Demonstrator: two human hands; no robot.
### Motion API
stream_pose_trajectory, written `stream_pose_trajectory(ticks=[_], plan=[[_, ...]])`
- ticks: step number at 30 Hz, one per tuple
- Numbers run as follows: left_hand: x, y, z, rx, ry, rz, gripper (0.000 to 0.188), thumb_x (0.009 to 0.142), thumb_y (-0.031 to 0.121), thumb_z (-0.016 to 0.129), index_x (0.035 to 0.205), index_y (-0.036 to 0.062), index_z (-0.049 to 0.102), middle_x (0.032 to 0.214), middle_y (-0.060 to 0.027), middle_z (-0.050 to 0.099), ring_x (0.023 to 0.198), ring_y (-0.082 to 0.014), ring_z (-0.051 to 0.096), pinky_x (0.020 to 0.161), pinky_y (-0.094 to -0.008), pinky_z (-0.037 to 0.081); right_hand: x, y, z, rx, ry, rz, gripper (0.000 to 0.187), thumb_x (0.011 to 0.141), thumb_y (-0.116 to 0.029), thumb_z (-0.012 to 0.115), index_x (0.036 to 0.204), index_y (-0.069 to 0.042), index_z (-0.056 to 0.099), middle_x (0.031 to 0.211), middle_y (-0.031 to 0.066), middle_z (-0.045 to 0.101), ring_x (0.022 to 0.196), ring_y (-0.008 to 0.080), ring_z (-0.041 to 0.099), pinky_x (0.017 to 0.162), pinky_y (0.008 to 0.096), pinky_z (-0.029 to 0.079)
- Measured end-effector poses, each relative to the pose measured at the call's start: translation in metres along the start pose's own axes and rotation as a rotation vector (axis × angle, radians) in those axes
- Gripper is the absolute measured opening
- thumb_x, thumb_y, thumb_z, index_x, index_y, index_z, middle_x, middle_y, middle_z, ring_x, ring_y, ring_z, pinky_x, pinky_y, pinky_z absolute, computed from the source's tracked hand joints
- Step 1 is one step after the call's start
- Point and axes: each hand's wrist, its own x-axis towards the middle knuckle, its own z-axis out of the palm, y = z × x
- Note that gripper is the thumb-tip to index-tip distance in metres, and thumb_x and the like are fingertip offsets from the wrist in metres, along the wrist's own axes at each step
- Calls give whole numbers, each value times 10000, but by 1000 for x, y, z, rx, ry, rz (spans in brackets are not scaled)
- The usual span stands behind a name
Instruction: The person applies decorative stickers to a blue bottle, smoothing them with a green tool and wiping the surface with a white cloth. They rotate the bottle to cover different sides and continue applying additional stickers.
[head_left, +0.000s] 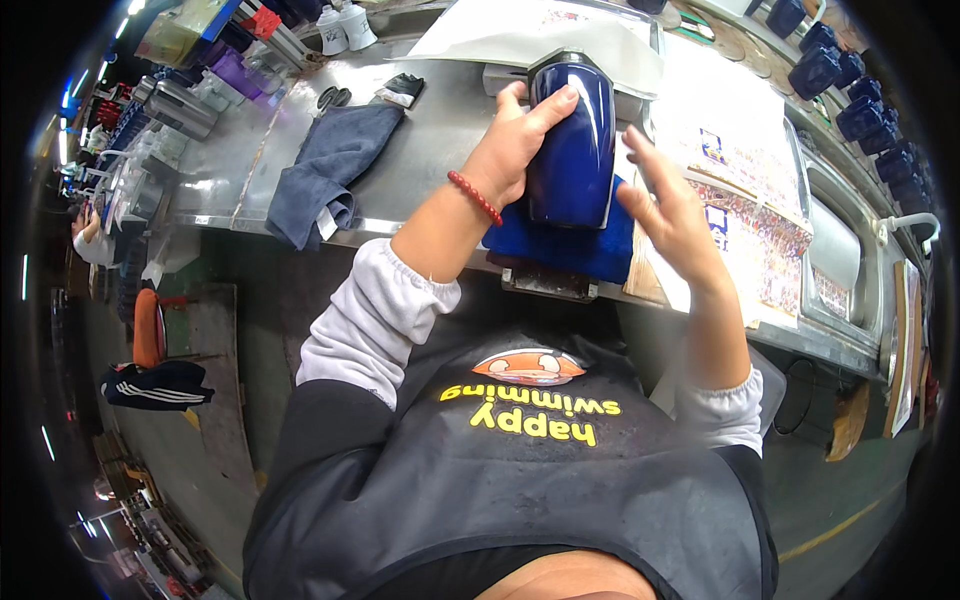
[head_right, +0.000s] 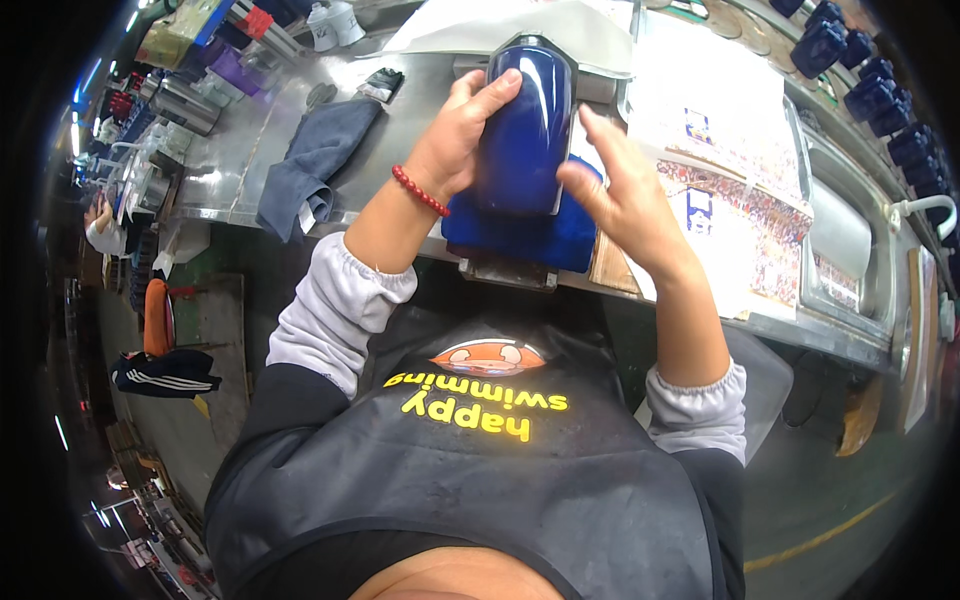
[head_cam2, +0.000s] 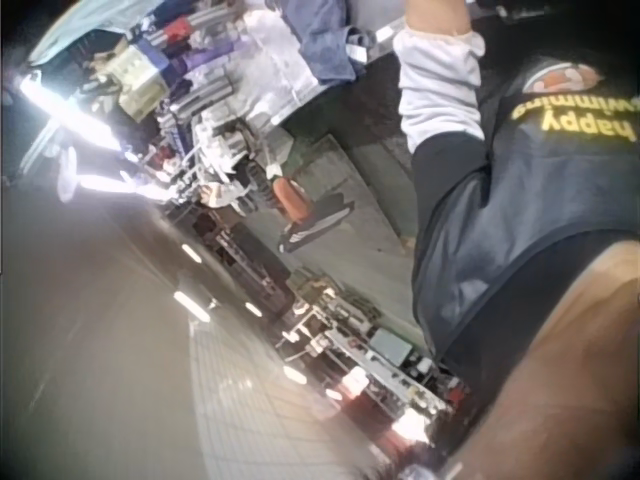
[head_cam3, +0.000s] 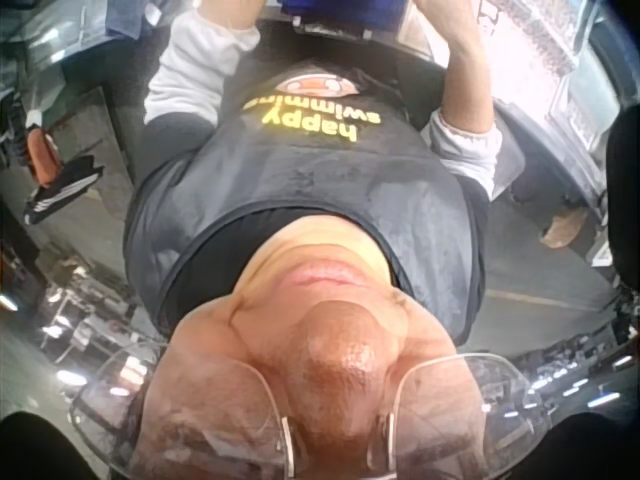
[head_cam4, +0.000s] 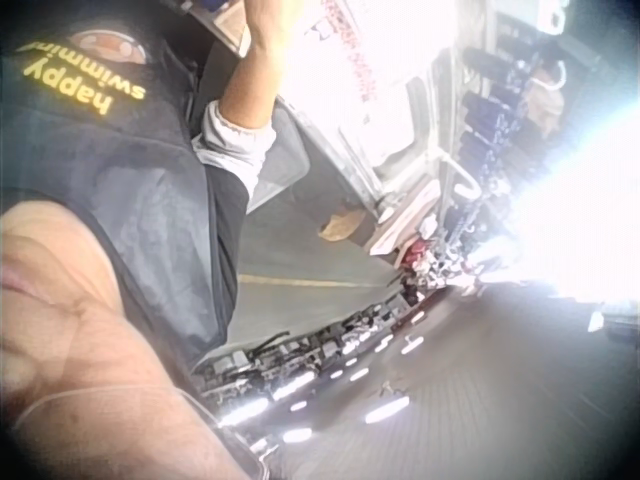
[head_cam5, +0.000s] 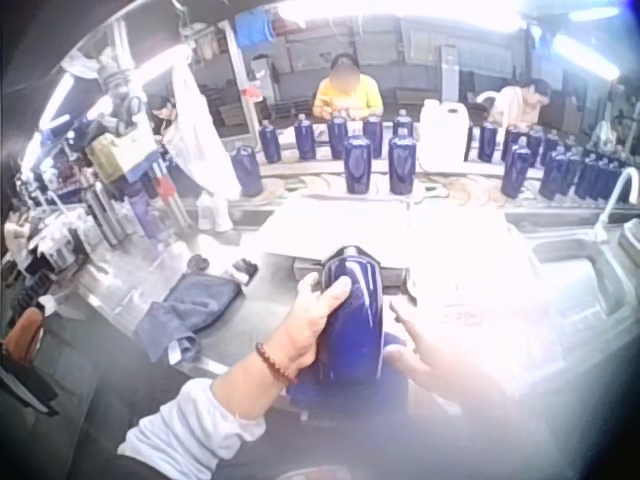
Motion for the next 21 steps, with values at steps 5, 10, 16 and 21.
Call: stream_pose_trajectory(ticks=[5, 10, 16, 21], plan=[[-47, 5, -8, 800, -30, 696, 921, 891, 412, 773, 1532, -36, 286, 1415, -346, 491, 1294, -471, 519, 1127, -498, 378, -33, -7, 27, -272, -54, -103, 917, 809, -243, 838, 1528, 72, 364, 1468, 299, 483, 1363, 454, 459, 1168, 482, 351], [-97, -2, -25, 1116, -202, 696, 839, 841, 258, 785, 1541, 41, 376, 1402, -270, 549, 1227, -444, 575, 1180, -602, 248, -21, -33, 34, -388, 59, -96, 744, 831, -168, 794, 1458, 78, 478, 1395, 279, 564, 1287, 462, 522, 1101, 514, 415], [-96, -18, -43, 1405, -126, 520, 950, 829, 388, 801, 1544, -8, 317, 1490, -256, 470, 1447, -477, 351, 1171, -685, 169, -12, -51, 5, -249, 100, -303, 575, 851, -94, 750, 1394, -3, 583, 1432, 181, 575, 1286, 410, 535, 1080, 480, 435], [-89, -27, -45, 1218, -145, 637, 1088, 741, 259, 876, 1564, -37, 228, 1507, -302, 402, 1427, -508, 335, 1184, -576, 263, -24, 19, -41, -328, 163, -79, 420, 921, 1, 650, 1333, -81, 669, 1424, 181, 586, 1327, 369, 537, 1114, 441, 435]])
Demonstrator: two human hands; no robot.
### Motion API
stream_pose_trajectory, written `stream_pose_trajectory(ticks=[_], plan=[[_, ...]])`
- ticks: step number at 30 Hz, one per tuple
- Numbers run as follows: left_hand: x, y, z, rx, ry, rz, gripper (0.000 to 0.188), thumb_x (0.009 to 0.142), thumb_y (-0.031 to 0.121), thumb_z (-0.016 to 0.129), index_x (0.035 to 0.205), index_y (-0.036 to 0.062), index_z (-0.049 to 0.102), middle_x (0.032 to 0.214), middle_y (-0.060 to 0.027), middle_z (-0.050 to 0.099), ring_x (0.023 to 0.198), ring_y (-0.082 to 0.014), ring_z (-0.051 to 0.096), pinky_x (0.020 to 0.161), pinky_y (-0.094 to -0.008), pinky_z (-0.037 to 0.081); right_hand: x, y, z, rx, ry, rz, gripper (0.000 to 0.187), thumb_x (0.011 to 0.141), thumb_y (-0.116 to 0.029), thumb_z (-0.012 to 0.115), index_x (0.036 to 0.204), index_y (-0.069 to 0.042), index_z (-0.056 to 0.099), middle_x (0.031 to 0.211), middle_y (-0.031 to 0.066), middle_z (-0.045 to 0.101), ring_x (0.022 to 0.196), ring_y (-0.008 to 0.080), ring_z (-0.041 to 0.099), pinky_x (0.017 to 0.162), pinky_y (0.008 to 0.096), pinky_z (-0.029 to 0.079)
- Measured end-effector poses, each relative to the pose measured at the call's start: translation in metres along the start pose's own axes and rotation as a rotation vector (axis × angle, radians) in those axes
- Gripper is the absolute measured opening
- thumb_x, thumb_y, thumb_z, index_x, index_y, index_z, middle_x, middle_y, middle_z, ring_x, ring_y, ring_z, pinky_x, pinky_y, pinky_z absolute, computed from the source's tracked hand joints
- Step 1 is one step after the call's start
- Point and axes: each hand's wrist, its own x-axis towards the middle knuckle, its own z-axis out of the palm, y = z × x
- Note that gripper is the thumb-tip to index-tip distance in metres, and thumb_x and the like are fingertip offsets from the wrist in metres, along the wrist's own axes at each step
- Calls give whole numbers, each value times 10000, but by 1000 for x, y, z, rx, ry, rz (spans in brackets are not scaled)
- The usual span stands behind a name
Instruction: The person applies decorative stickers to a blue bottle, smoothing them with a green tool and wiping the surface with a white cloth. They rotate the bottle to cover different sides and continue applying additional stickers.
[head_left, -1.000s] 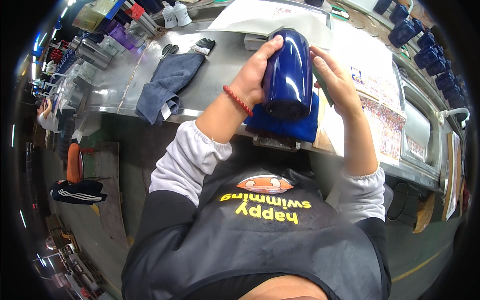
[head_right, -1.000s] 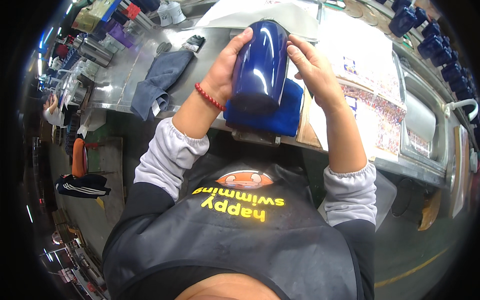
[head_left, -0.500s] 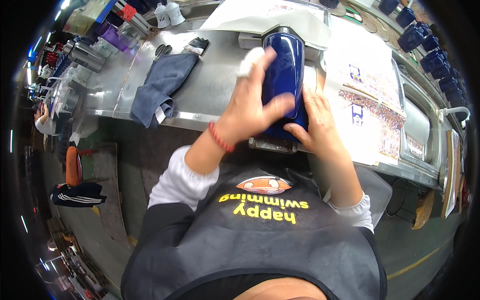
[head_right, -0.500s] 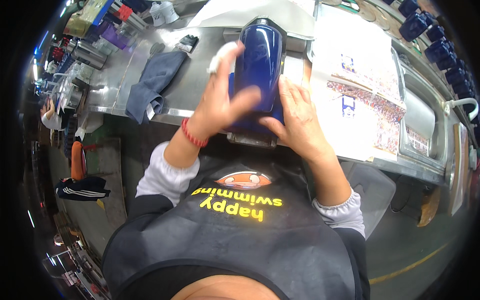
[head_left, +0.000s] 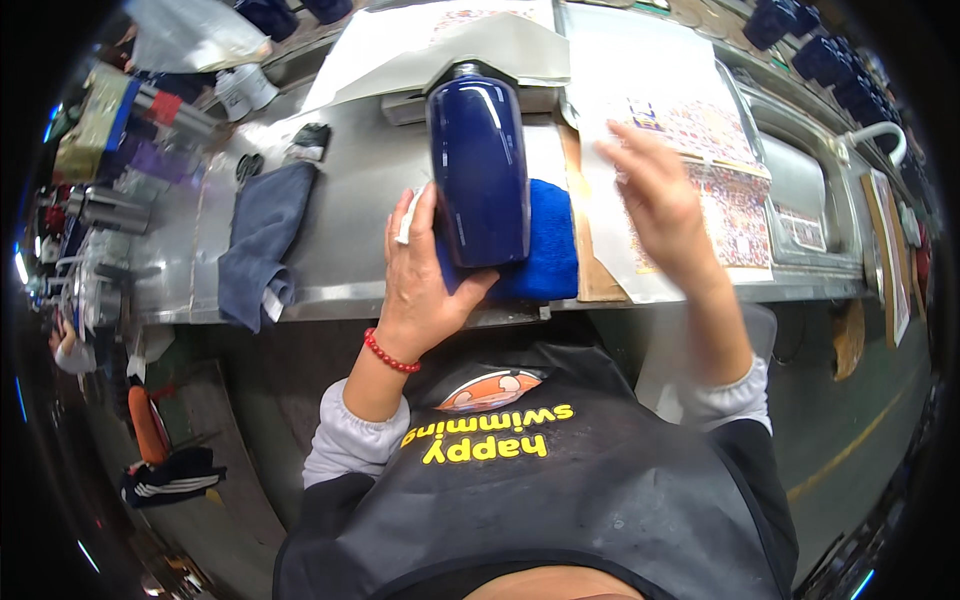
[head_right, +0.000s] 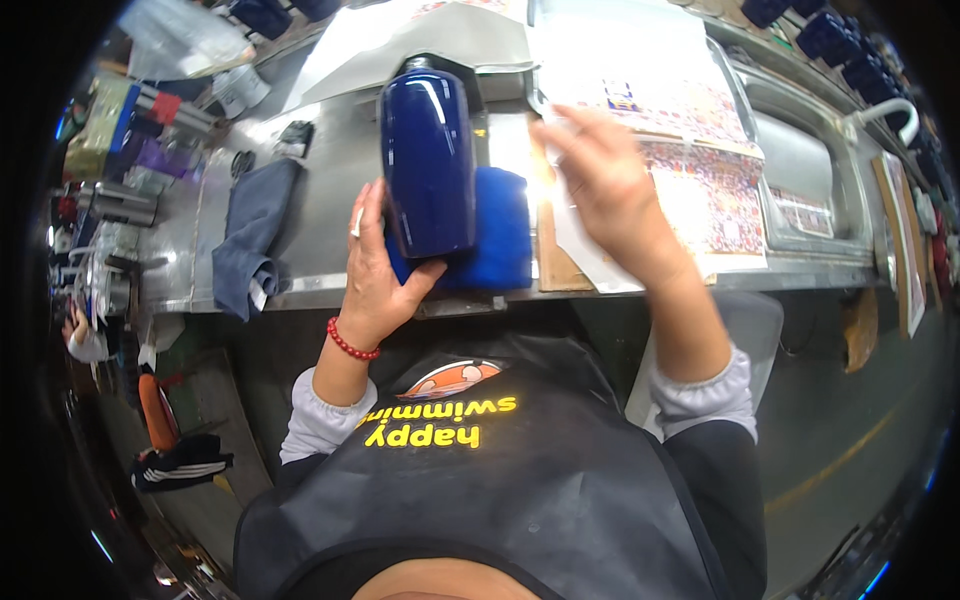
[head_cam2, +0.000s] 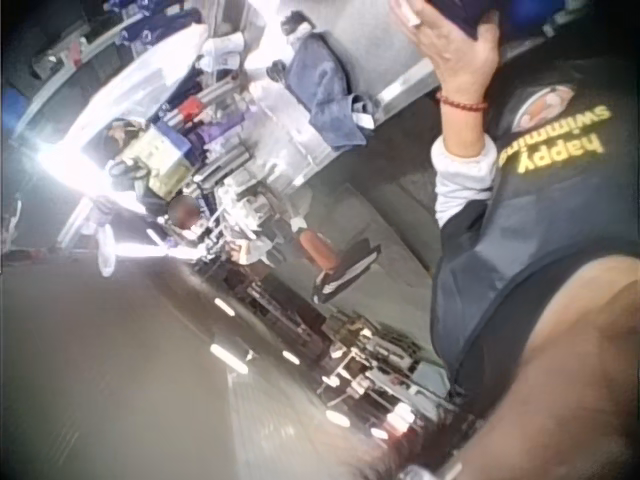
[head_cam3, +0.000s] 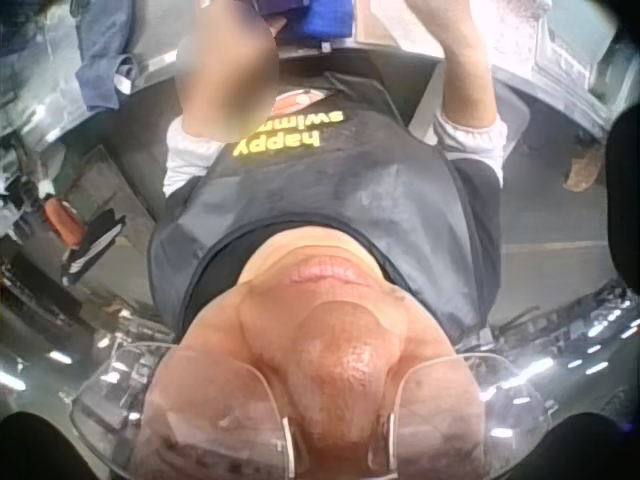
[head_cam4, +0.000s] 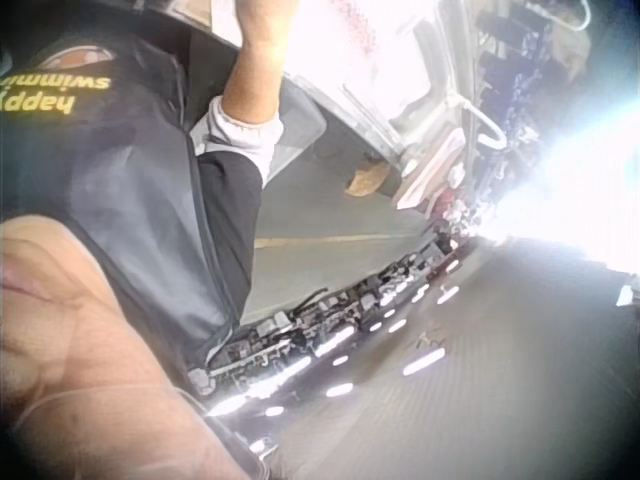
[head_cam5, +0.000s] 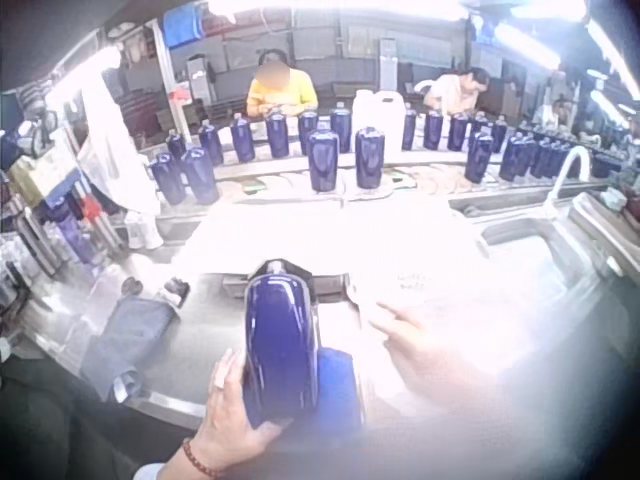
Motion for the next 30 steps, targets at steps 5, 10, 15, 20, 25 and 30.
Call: stream_pose_trajectory(ticks=[5, 10, 15, 20, 25, 30], plan=[[2, -8, 10, -140, 15, 32, 1060, 785, 204, 852, 1577, -46, 195, 1494, -324, 409, 1390, -487, 401, 1149, -516, 347, 17, 130, -59, -620, -150, 263, 353, 964, -42, 566, 1262, -145, 726, 1371, 144, 617, 1305, 323, 548, 1081, 427, 468], [-2, -12, 16, -160, 51, -4, 987, 829, 189, 812, 1575, -48, 210, 1491, -316, 417, 1376, -466, 426, 1139, -524, 355, 53, 181, -48, -583, -477, 154, 385, 958, -100, 595, 1300, -229, 719, 1332, 84, 624, 1301, 275, 542, 1063, 412, 476], [-5, -15, 16, -163, 19, -47, 1017, 920, 532, 711, 1578, -51, 201, 1521, -297, 389, 1401, -456, 408, 1155, -521, 339, 85, 178, -8, -769, -668, 300, 434, 960, -137, 613, 1359, -296, 675, 1343, 16, 608, 1311, 227, 526, 1013, 411, 497], [-8, -18, 18, -182, 10, -69, 1015, 920, 536, 709, 1574, -52, 203, 1520, -303, 389, 1402, -453, 408, 1153, -514, 339, 103, 197, 2, -751, -574, 266, 365, 1000, -186, 542, 1317, -302, 681, 1298, 17, 619, 1295, 244, 525, 993, 569, 458], [-13, -23, 20, -206, 18, -78, 1004, 907, 489, 738, 1564, -62, 216, 1513, -316, 389, 1398, -452, 409, 1154, -510, 335, 129, 245, 11, -807, -513, 340, 451, 999, -121, 525, 1409, -283, 618, 1370, 26, 599, 1325, 263, 527, 994, 562, 489], [-15, -21, 25, -441, 45, -162, 999, 900, 339, 765, 1572, -98, 169, 1529, -295, 393, 1404, -421, 423, 1185, -473, 310, 139, 269, 14, -672, -635, 533, 340, 1009, -350, 551, 1337, -288, 620, 1410, 104, 549, 1326, 370, 514, 1023, 627, 468]])
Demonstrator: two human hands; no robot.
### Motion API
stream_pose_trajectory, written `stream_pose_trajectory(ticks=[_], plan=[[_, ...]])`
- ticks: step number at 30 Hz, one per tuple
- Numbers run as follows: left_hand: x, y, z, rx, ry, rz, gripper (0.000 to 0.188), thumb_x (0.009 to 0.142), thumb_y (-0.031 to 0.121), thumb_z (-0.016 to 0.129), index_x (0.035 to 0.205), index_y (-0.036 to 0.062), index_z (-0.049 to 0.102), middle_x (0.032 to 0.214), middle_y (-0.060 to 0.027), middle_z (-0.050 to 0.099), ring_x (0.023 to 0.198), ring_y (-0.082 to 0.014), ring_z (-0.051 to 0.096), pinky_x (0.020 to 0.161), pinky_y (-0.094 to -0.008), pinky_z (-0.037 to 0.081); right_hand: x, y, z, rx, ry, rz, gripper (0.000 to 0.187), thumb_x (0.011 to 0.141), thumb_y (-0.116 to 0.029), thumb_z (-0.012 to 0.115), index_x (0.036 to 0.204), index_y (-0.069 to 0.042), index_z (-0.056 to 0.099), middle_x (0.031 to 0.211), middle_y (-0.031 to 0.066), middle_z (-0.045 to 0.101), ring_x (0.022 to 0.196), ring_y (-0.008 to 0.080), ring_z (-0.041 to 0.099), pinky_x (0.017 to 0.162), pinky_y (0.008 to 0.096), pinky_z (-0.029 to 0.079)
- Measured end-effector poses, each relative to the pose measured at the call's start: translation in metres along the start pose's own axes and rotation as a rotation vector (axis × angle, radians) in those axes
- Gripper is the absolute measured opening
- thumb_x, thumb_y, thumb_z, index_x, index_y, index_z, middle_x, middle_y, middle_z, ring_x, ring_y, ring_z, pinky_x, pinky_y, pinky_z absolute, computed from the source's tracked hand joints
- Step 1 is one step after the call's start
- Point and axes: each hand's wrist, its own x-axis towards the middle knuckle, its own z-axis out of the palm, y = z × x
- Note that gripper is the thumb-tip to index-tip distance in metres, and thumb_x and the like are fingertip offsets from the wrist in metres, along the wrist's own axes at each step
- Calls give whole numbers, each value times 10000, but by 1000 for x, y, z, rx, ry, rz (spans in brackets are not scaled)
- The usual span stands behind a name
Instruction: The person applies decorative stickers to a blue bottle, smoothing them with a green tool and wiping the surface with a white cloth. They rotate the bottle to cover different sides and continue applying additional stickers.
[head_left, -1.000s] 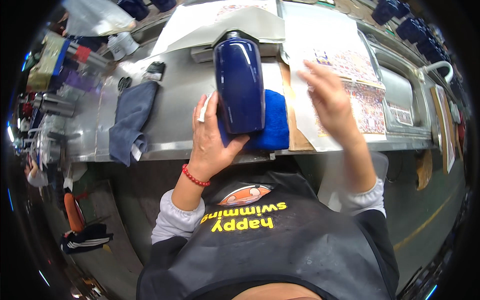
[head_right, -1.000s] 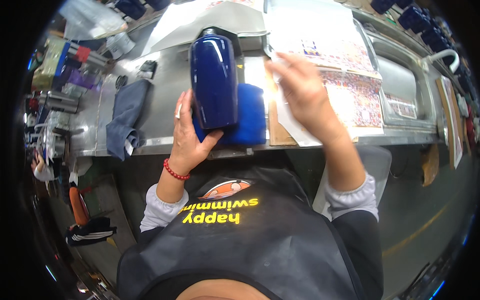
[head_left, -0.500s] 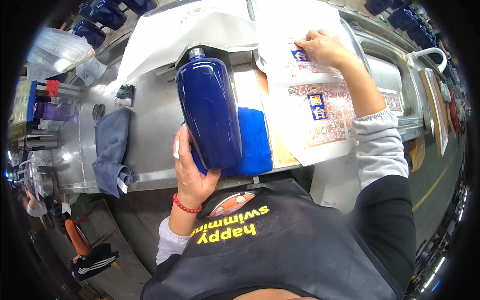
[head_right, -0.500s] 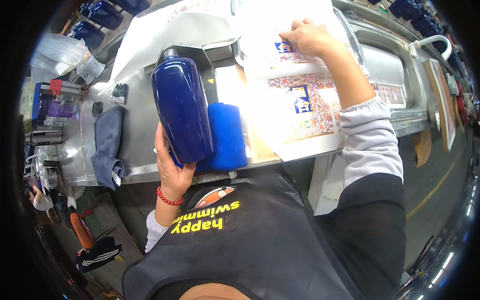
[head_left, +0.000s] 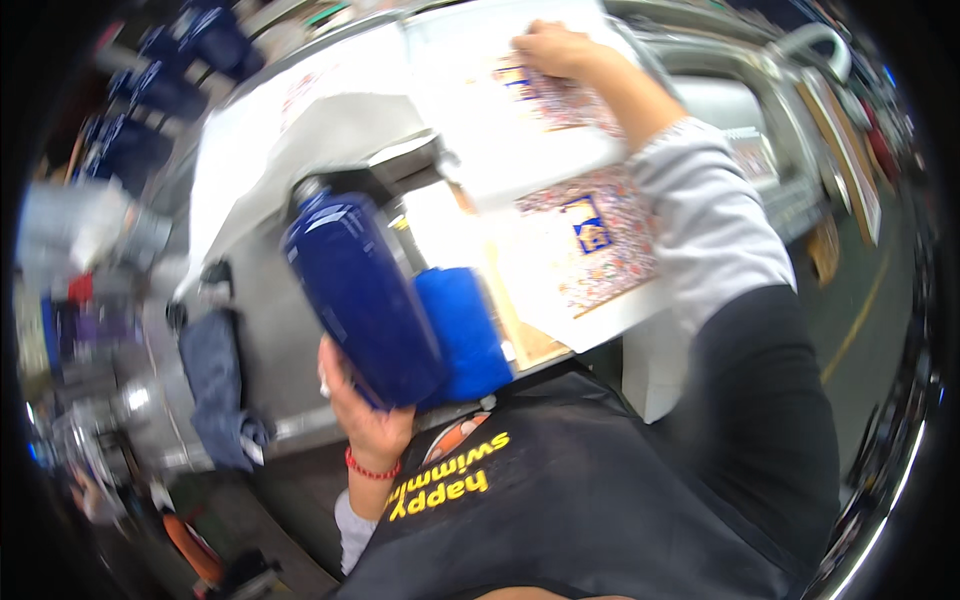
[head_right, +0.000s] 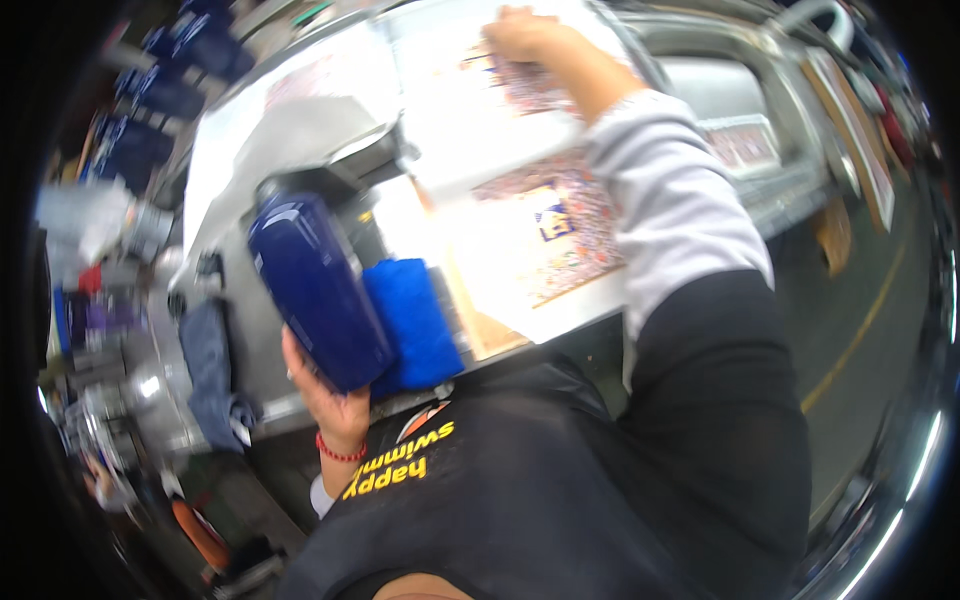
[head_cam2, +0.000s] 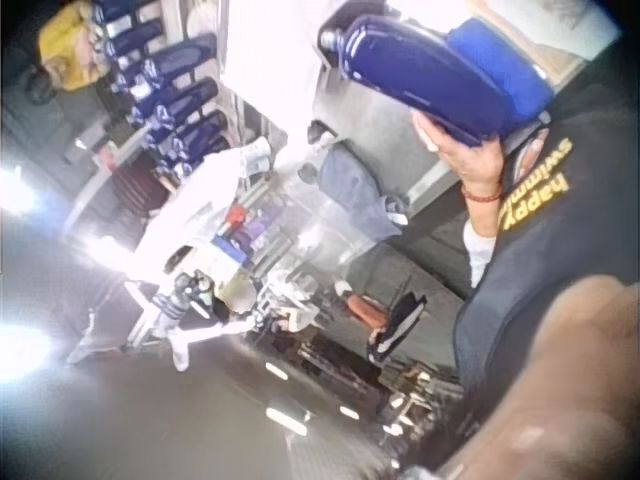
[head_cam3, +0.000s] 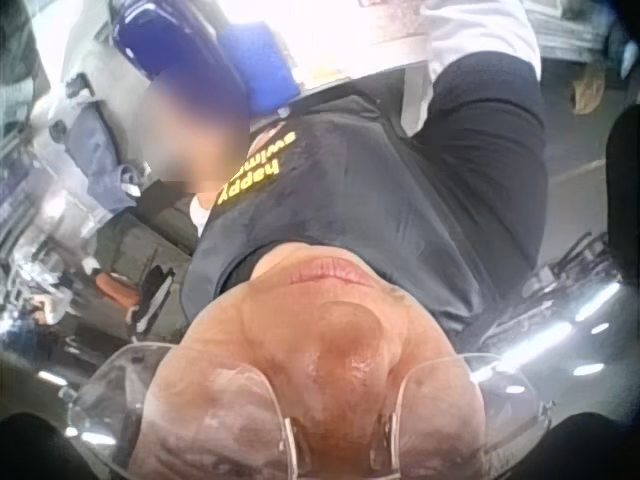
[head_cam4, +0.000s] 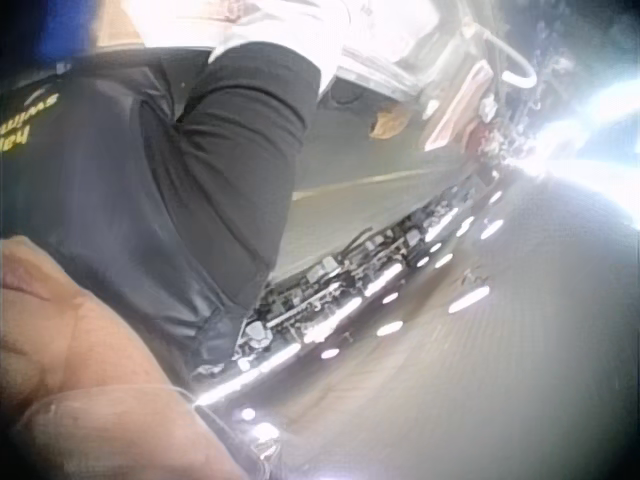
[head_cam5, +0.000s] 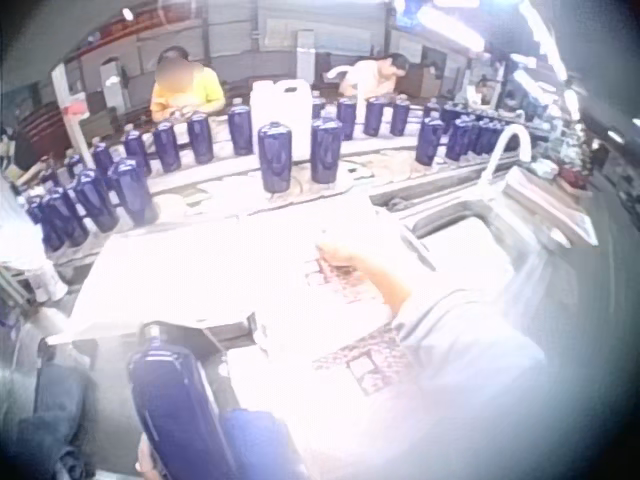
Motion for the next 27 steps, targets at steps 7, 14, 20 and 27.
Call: stream_pose_trajectory(ticks=[7, 14, 20, 27], plan=[[2, 3, 3, 22, 22, 39, 994, 934, 314, 757, 1608, -37, 115, 1601, -209, 328, 1450, -316, 404, 1204, -420, 295, -12, -6, -3, 165, 160, -55, 315, 935, -402, 699, 1222, -277, 732, 1324, 28, 610, 1325, 276, 504, 1026, 576, 473], [0, -2, 2, 1, 25, 45, 982, 948, 342, 736, 1616, -15, 111, 1611, -196, 321, 1464, -313, 384, 1213, -422, 289, -5, 1, -7, 280, 141, -21, 293, 870, -424, 785, 1015, -182, 706, 1234, 52, 605, 1282, 275, 512, 978, 521, 508], [-3, -3, 4, -68, 48, 0, 1022, 937, 395, 746, 1612, -36, 112, 1611, -206, 325, 1455, -311, 398, 1209, -413, 285, -3, 10, -10, 174, 92, -11, 425, 850, -549, 769, 992, -157, 684, 1246, 86, 583, 1279, 305, 507, 967, 527, 505], [-3, -6, 0, 2, 36, 56, 1032, 918, 419, 763, 1580, -98, 164, 1565, -245, 371, 1414, -334, 442, 1189, -406, 311, 2, 34, -3, 133, 108, -197, 546, 820, -620, 772, 854, -87, 657, 1156, 141, 580, 1180, 338, 522, 918, 480, 491]])
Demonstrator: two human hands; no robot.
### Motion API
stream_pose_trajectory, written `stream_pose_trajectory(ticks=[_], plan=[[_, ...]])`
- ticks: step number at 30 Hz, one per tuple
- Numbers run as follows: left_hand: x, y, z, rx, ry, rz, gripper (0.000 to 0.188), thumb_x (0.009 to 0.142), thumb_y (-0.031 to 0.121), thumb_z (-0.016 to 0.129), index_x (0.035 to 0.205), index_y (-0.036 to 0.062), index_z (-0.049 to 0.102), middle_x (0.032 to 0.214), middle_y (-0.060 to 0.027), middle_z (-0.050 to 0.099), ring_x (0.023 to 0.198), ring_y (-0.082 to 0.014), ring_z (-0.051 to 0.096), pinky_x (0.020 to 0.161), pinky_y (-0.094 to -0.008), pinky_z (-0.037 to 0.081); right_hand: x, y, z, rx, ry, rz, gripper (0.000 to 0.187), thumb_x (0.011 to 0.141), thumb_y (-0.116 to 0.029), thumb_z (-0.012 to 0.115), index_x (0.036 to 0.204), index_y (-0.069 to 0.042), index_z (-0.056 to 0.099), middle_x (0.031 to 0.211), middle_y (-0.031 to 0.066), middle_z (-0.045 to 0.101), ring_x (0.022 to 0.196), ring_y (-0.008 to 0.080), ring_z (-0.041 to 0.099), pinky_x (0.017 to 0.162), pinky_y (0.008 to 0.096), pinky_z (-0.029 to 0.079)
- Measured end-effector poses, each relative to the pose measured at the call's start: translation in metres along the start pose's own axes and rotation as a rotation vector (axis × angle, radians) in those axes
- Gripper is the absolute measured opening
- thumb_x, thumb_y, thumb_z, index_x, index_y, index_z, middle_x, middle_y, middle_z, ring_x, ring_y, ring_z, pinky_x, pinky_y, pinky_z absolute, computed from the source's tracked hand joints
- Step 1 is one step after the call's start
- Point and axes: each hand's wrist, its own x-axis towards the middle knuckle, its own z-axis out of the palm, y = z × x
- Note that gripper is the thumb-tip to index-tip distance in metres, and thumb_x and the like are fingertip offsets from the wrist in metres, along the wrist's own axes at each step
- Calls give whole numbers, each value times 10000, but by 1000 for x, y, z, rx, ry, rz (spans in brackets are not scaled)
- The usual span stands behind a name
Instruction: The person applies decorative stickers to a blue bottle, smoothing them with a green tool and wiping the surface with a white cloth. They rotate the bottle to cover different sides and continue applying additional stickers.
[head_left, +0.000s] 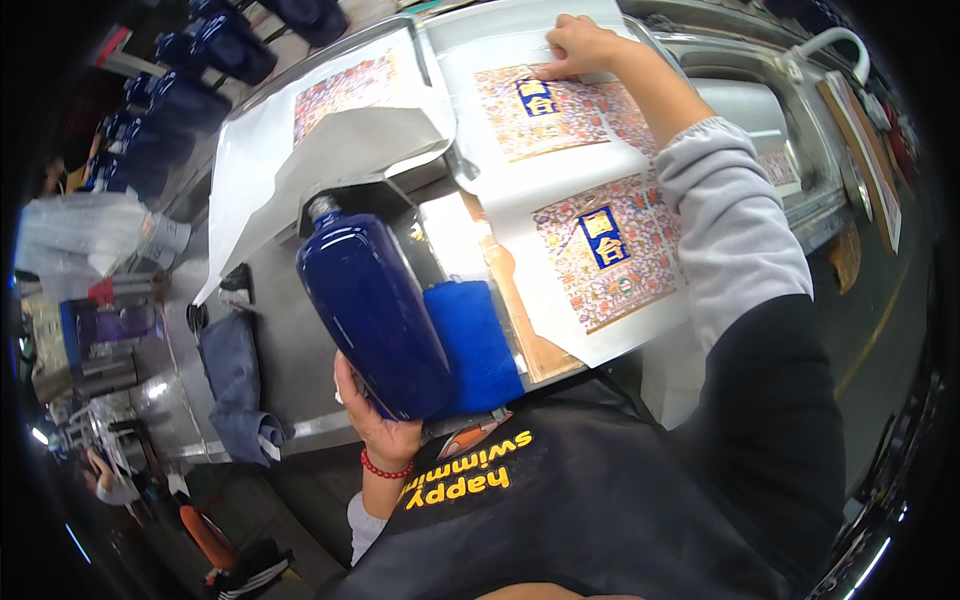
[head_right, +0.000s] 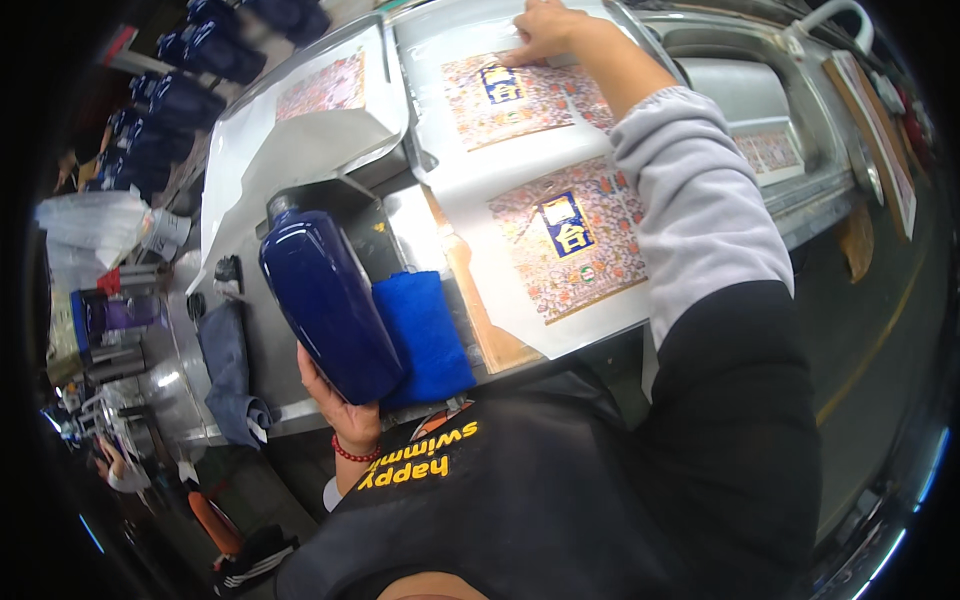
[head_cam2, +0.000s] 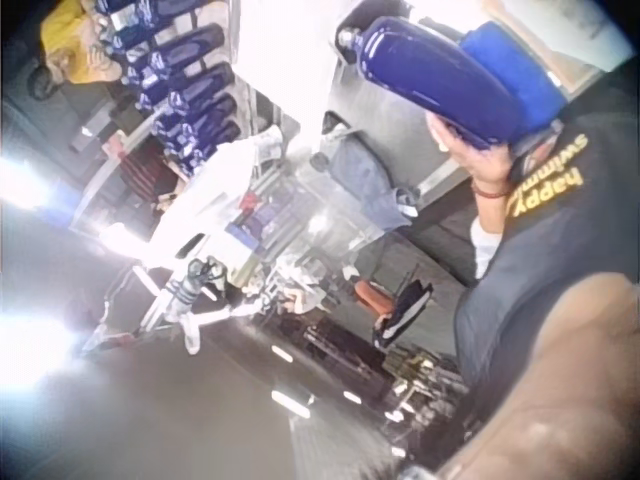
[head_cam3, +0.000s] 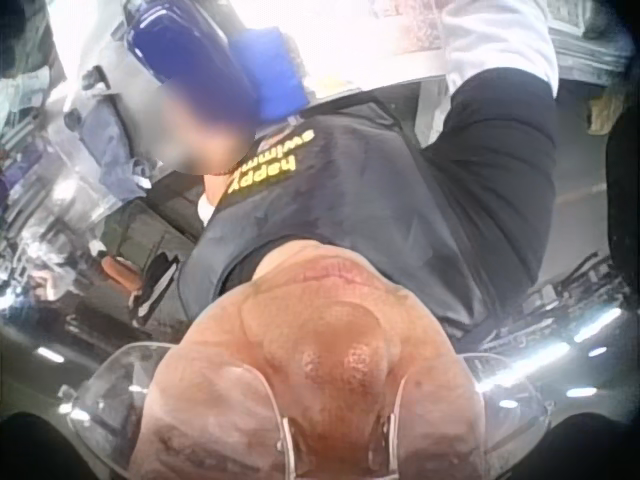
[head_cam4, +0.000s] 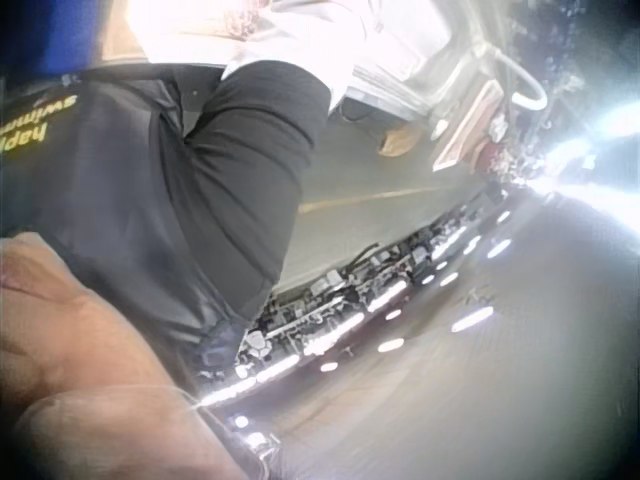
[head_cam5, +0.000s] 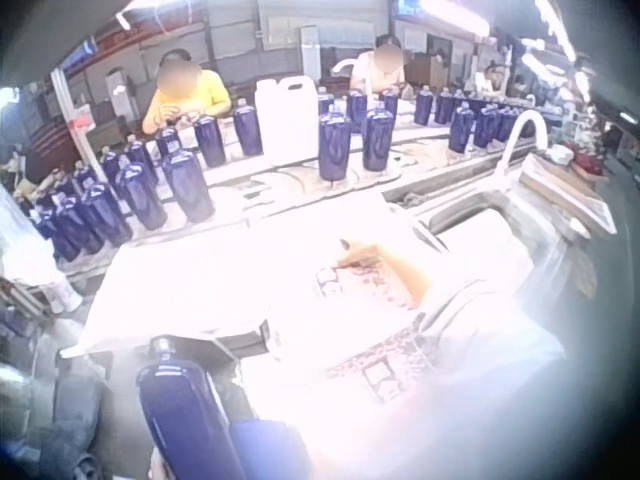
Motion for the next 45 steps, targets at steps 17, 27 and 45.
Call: stream_pose_trajectory(ticks=[17, 27, 45], plan=[[5, 2, -6, 41, -49, -2, 876, 900, 288, 746, 1556, -56, 276, 1508, -301, 439, 1418, -444, 415, 1168, -493, 331, 6, 17, 20, 38, -17, -29, 499, 919, -284, 741, 1394, -208, 606, 1433, 165, 510, 1334, 363, 497, 1113, 451, 435], [13, 7, -7, 107, -50, 102, 888, 859, 226, 753, 1562, -30, 275, 1494, -271, 475, 1405, -470, 409, 1173, -531, 320, -18, 11, 30, -173, 114, 118, 444, 1005, -492, 576, 1385, -278, 656, 1435, 72, 568, 1332, 329, 501, 1057, 533, 483], [17, 9, -11, 200, -83, 116, 945, 923, 432, 724, 1542, -107, 256, 1483, -290, 462, 1377, -430, 440, 1150, -510, 328, 60, 2, 17, -334, 369, 95, 741, 836, -532, 779, 1471, -281, 491, 1492, 59, 488, 1378, 308, 482, 1012, 551, 513]])
